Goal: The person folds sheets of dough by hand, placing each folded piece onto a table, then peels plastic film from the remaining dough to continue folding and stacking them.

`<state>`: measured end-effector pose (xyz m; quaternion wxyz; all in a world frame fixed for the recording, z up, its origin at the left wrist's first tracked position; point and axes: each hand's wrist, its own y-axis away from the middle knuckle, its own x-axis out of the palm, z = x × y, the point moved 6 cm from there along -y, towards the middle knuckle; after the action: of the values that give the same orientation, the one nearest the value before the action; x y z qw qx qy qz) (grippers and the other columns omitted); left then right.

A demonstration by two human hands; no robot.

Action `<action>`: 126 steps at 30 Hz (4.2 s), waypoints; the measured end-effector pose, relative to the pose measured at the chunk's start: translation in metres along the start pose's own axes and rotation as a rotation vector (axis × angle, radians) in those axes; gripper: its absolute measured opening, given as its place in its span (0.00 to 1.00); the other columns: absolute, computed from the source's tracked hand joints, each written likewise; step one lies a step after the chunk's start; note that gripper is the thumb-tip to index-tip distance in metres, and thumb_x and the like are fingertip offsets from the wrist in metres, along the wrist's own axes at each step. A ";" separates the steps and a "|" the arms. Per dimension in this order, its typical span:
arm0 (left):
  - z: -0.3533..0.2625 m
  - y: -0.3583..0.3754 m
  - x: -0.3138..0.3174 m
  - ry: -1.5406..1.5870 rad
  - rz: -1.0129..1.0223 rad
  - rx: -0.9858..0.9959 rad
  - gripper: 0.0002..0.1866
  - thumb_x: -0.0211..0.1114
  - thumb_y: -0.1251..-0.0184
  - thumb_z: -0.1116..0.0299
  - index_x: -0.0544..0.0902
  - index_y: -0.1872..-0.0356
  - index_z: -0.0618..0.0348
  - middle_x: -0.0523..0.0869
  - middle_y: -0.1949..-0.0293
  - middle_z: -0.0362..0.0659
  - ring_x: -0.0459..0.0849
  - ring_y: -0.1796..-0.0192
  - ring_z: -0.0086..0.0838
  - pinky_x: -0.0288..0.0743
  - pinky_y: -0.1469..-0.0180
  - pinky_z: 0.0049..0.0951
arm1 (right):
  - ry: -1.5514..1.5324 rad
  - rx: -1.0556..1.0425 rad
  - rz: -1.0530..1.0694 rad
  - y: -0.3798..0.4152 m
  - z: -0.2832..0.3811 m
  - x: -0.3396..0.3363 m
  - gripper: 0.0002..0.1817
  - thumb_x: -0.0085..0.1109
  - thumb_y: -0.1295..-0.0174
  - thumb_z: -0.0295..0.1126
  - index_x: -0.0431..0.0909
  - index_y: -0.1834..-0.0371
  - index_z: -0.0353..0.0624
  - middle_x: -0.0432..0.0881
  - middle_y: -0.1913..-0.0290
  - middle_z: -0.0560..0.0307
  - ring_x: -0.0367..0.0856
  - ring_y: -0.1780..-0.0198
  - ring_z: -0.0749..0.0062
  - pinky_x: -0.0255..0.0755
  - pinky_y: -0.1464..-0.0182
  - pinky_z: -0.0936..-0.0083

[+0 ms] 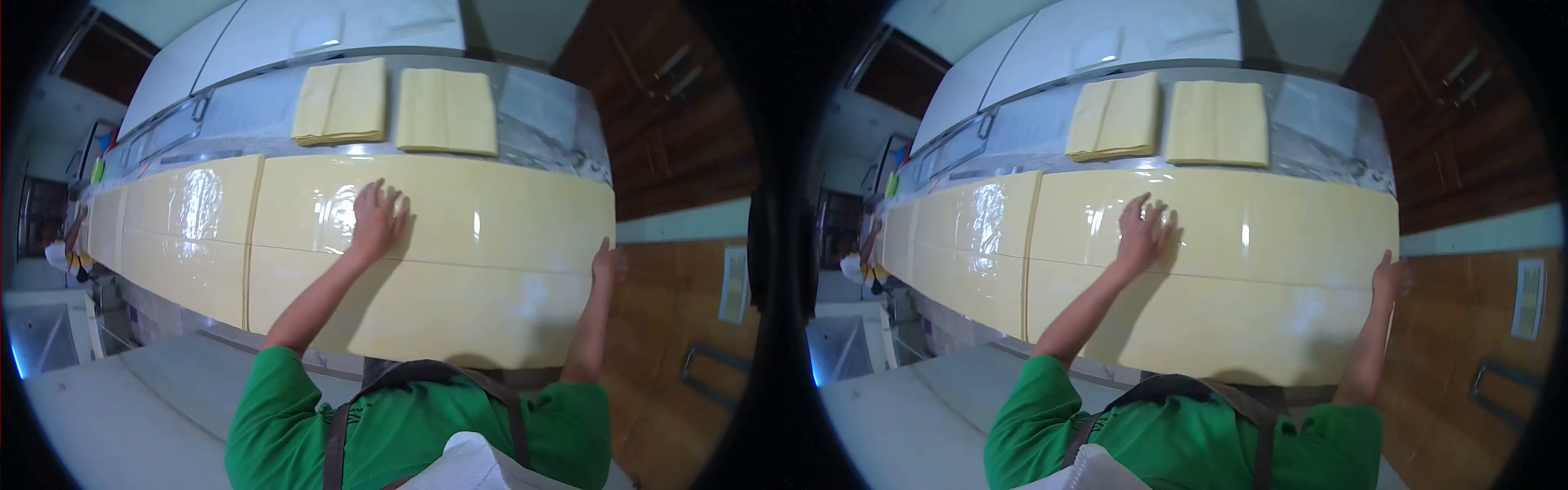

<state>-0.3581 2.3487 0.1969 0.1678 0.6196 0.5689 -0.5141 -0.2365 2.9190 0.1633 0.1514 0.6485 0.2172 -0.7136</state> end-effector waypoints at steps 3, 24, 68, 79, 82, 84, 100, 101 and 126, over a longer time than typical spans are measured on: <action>-0.086 0.008 0.039 0.062 0.087 0.136 0.20 0.67 0.33 0.60 0.82 0.42 0.56 0.70 0.33 0.59 0.67 0.30 0.56 0.60 0.31 0.56 | -0.163 -0.455 0.003 -0.027 -0.043 0.048 0.26 0.48 0.25 0.50 0.83 0.55 0.34 0.84 0.57 0.31 0.82 0.51 0.36 0.77 0.49 0.50; -0.164 -0.034 0.168 1.301 0.531 -0.855 0.30 0.67 0.29 0.51 0.72 0.39 0.65 0.84 0.57 0.46 0.85 0.56 0.33 0.80 0.51 0.35 | -0.415 -0.648 0.191 0.120 0.122 -0.059 0.26 0.64 0.36 0.44 0.73 0.41 0.38 0.81 0.47 0.42 0.74 0.39 0.47 0.64 0.38 0.48; 0.065 0.033 -0.013 0.329 0.438 0.024 0.22 0.66 0.32 0.62 0.77 0.45 0.69 0.76 0.38 0.65 0.77 0.37 0.55 0.72 0.34 0.44 | -0.450 -0.625 0.229 0.302 0.325 -0.091 0.19 0.55 0.32 0.41 0.77 0.48 0.35 0.86 0.55 0.37 0.84 0.51 0.40 0.76 0.48 0.50; 0.186 0.032 -0.005 2.090 0.265 -0.656 0.25 0.54 0.20 0.56 0.68 0.30 0.56 0.77 0.36 0.47 0.79 0.36 0.37 0.80 0.38 0.42 | -0.511 -1.192 0.541 0.467 0.377 -0.102 0.40 0.65 0.37 0.32 0.57 0.22 0.50 0.53 0.22 0.36 0.56 0.24 0.39 0.63 0.29 0.55; 0.204 0.036 -0.010 1.908 -0.079 -0.663 0.23 0.54 0.20 0.57 0.69 0.31 0.56 0.77 0.38 0.47 0.79 0.38 0.36 0.80 0.40 0.39 | -0.203 -1.368 0.482 0.490 0.363 -0.074 0.45 0.55 0.39 0.17 0.48 0.18 0.48 0.38 0.19 0.33 0.31 0.18 0.32 0.41 0.19 0.47; 0.205 0.038 -0.010 1.790 0.014 -0.733 0.23 0.53 0.20 0.58 0.68 0.31 0.57 0.77 0.38 0.47 0.80 0.39 0.36 0.80 0.41 0.37 | -0.201 -1.382 0.450 0.491 0.360 -0.072 0.45 0.50 0.41 0.14 0.48 0.18 0.47 0.40 0.19 0.31 0.33 0.18 0.32 0.39 0.19 0.46; 0.269 0.131 -0.205 0.070 0.040 -0.084 0.11 0.61 0.29 0.67 0.84 0.60 0.66 0.87 0.58 0.53 0.85 0.53 0.46 0.78 0.47 0.41 | -0.468 -1.780 0.260 0.622 0.484 -0.074 0.22 0.62 0.35 0.44 0.80 0.43 0.43 0.79 0.41 0.47 0.65 0.27 0.55 0.48 0.21 0.49; 0.279 0.139 -0.215 0.135 0.023 -0.245 0.13 0.59 0.27 0.65 0.84 0.64 0.66 0.88 0.61 0.52 0.86 0.54 0.43 0.78 0.49 0.41 | -0.487 -1.768 0.266 0.625 0.491 -0.072 0.22 0.62 0.35 0.44 0.80 0.43 0.43 0.79 0.41 0.47 0.65 0.27 0.55 0.48 0.21 0.49; 0.255 0.018 -0.150 0.555 0.293 -0.258 0.25 0.52 0.23 0.51 0.81 0.41 0.61 0.84 0.44 0.57 0.82 0.41 0.49 0.74 0.40 0.45 | -0.850 -1.156 0.276 0.506 0.396 -0.074 0.32 0.67 0.39 0.48 0.72 0.36 0.44 0.72 0.36 0.44 0.66 0.30 0.46 0.54 0.26 0.44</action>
<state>-0.4299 2.0616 0.2084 0.1555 0.7847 0.5583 -0.2199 -0.3165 2.2784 0.2051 0.6293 0.1534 0.3980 -0.6496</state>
